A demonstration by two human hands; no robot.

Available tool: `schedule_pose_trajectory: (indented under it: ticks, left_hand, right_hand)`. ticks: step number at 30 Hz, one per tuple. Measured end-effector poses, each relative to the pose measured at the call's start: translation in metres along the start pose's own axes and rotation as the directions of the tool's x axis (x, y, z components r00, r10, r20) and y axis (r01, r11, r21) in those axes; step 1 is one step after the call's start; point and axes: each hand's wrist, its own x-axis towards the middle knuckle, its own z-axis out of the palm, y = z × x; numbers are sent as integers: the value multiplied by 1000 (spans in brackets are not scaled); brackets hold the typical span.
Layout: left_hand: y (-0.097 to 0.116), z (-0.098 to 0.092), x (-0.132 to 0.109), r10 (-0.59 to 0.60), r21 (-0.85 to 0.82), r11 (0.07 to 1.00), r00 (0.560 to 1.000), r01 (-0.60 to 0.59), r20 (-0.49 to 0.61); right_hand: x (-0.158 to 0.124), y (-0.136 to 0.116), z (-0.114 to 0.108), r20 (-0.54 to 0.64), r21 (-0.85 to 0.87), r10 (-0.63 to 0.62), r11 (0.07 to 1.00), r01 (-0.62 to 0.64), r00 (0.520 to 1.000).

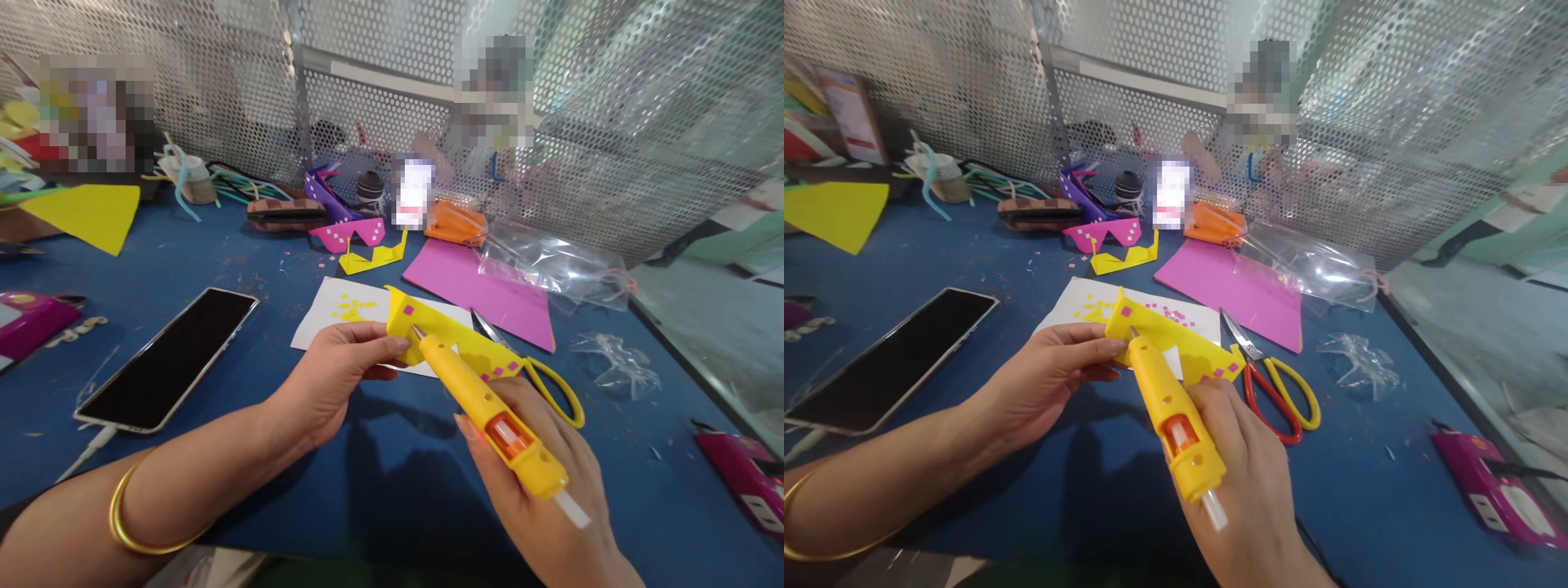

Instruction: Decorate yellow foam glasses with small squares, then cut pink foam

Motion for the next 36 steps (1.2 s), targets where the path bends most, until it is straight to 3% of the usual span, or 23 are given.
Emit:
schedule_pose_trajectory:
  ticks: [25,36]
  left_hand:
    - [-1,0,2,3,2,1000,1000,-3,0]
    - [1,1,0,-4,0,1000,1000,4,-9]
  right_hand:
    - [-1,1,1,-24,-69,-16,998,14,1000]
    - [0,1,2,-11,-24,2,1000,-2,1000]
